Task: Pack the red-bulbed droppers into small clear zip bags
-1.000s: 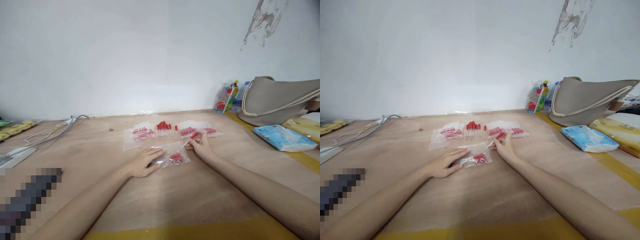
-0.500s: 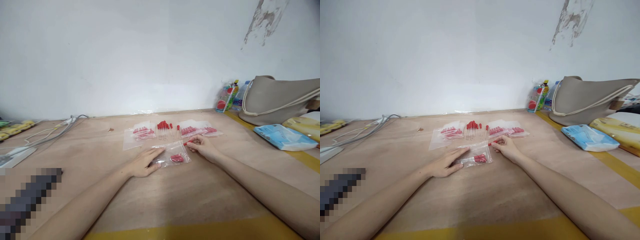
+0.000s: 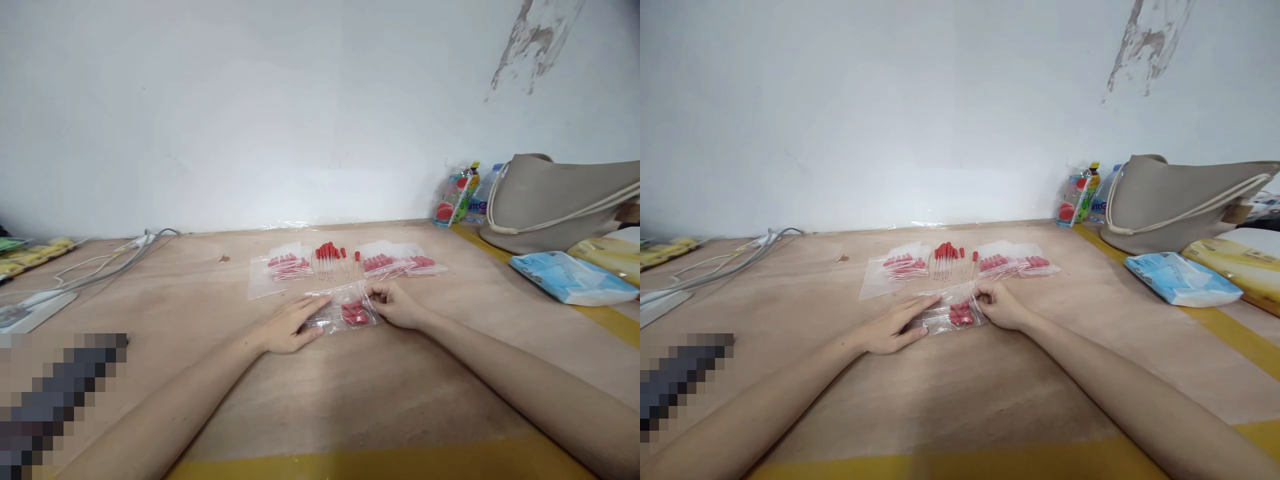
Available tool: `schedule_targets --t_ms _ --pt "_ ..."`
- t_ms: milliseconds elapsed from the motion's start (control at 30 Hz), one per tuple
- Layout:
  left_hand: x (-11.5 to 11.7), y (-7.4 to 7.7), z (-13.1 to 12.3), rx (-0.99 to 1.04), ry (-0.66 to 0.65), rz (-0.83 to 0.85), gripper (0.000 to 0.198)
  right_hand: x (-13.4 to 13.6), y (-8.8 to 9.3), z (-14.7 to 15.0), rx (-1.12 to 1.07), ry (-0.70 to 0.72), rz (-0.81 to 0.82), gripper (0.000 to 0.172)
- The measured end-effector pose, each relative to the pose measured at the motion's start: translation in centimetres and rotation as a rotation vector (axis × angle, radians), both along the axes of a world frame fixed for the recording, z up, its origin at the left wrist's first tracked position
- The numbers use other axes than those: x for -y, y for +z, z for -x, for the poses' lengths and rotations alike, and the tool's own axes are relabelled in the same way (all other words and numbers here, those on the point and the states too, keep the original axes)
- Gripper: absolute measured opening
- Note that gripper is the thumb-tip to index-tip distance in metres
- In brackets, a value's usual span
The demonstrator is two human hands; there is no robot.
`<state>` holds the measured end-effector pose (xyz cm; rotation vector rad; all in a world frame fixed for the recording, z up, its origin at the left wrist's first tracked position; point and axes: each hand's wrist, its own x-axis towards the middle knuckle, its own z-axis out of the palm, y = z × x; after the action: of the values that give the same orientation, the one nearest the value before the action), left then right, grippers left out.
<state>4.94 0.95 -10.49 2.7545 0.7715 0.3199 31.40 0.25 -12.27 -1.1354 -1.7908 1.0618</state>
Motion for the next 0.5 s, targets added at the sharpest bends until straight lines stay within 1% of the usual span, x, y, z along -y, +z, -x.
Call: schedule_targets --t_ms 67,133,233,300,333,367,433,500 --pt "0.1 0.0 0.0 0.023 0.012 0.005 0.061 -0.3 0.3 -0.4 0.003 0.007 0.007 0.019" --pt "0.1 0.0 0.0 0.062 0.023 -0.006 0.061 -1.0 0.9 -1.0 0.039 -0.048 -0.013 0.017" --pt "0.0 -0.2 0.0 0.117 0.022 -0.012 0.053 -2.9 2.7 -1.6 0.211 -0.254 -0.146 0.012" --pt "-0.1 -0.3 0.0 0.145 0.021 0.001 0.042 -4.7 3.8 -1.2 0.426 -0.370 -0.197 0.009" --pt "-0.1 -0.4 0.0 0.156 0.022 0.015 0.037 -5.6 4.2 -0.9 0.548 -0.400 -0.191 0.010" --pt "-0.1 -0.4 0.0 0.163 0.022 0.032 0.032 -6.6 4.5 -0.4 0.669 -0.421 -0.149 0.011" --pt "-0.1 -0.5 0.0 0.171 0.023 0.072 0.026 -8.3 4.7 0.8 0.759 -0.460 -0.097 0.017" --pt "-0.1 -0.5 0.0 0.173 0.023 0.108 0.024 -9.6 4.4 1.8 0.801 -0.492 -0.051 0.027"
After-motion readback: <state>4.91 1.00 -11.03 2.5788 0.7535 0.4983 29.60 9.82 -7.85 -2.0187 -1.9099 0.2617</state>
